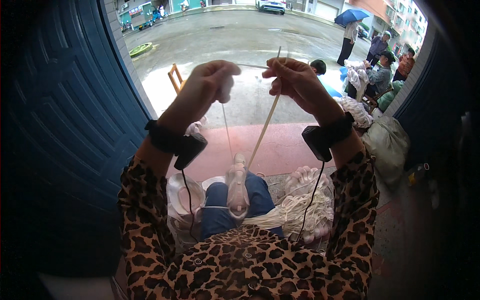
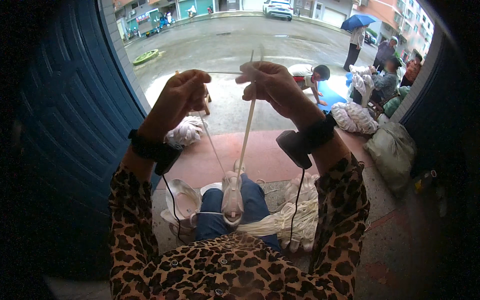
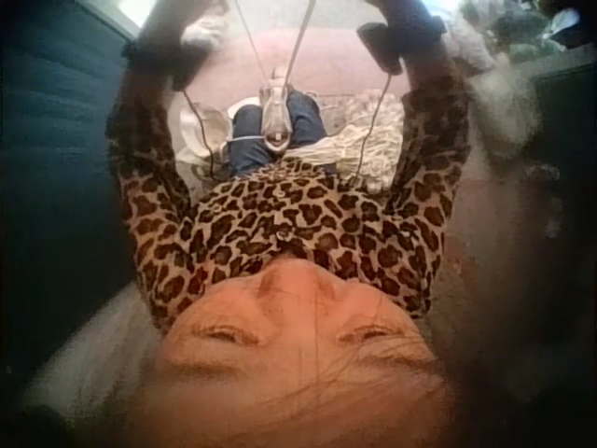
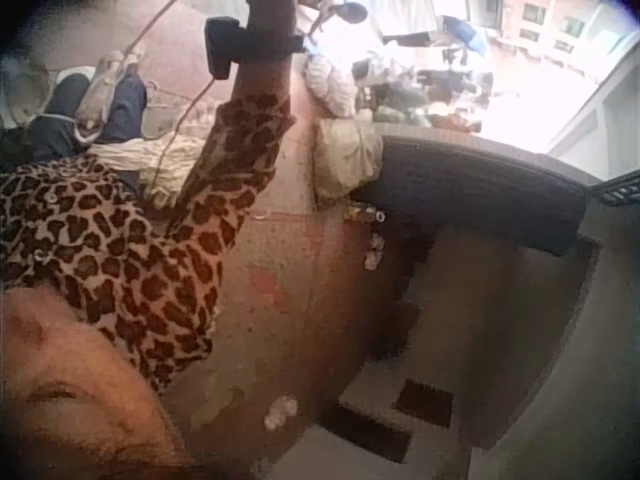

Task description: Lacing and assembling shoe components in a manufacturing setting.

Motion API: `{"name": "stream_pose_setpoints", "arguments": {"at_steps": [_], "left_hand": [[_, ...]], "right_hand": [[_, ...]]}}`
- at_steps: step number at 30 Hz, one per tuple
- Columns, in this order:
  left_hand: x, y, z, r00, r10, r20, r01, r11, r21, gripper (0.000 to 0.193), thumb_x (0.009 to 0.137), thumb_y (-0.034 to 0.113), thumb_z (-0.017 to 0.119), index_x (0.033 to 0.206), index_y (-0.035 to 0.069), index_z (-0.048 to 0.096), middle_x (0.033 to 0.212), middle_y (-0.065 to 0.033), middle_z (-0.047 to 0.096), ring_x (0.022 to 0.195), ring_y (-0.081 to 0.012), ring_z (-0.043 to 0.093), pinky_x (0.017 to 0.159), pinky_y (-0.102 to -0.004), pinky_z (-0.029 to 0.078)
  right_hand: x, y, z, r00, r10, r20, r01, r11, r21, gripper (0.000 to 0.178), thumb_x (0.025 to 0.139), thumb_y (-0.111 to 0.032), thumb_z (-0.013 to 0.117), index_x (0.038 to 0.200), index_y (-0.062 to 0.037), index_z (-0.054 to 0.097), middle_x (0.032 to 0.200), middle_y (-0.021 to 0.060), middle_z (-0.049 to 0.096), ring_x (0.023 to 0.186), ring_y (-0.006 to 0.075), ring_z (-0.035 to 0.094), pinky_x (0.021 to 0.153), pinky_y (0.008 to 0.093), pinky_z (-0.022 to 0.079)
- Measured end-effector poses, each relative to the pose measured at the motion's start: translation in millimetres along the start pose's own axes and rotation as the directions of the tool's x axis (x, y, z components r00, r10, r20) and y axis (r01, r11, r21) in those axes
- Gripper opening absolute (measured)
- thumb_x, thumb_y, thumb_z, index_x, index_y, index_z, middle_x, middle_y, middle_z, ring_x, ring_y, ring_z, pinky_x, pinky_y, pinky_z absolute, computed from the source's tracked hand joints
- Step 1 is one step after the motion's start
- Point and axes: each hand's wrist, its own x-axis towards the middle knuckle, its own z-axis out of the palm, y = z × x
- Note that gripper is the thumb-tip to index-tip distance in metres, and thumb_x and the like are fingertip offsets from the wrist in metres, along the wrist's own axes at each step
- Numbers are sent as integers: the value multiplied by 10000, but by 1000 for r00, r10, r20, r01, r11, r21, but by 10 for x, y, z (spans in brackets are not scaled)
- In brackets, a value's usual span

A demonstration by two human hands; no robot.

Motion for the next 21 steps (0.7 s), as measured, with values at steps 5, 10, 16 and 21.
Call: {"name": "stream_pose_setpoints", "arguments": {"at_steps": [5,10,16,21], "left_hand": [[-83,186,-369,943,231,-240,-250,967,-49,251,1053,221,466,1147,7,560,670,49,369,567,-62,349,524,-235,340],[-48,479,-697,809,279,-518,-370,926,-79,270,1032,214,509,1177,-7,565,636,51,395,528,-51,333,500,-242,326],[102,337,-308,894,272,-355,-247,962,115,260,1011,220,539,1120,3,632,669,4,535,575,-80,473,543,-228,388],[386,508,176,889,352,-293,-328,936,130,249,959,192,637,1117,4,677,946,-71,694,807,-125,628,734,-273,495]], "right_hand": [[-7,-2,-131,997,-13,80,17,999,-52,393,1001,-270,573,1262,21,546,868,73,655,678,115,652,740,310,594],[-17,-139,-98,995,-72,-74,69,997,-44,327,1015,-240,548,1206,25,564,792,57,609,647,114,613,652,284,565],[187,-612,21,909,-385,-160,390,921,-3,264,984,-156,566,1143,53,595,734,78,609,658,146,616,617,298,570],[310,-728,282,903,-428,25,428,895,-130,281,1018,-213,536,1187,-2,616,750,55,638,627,138,630,630,293,551]]}}
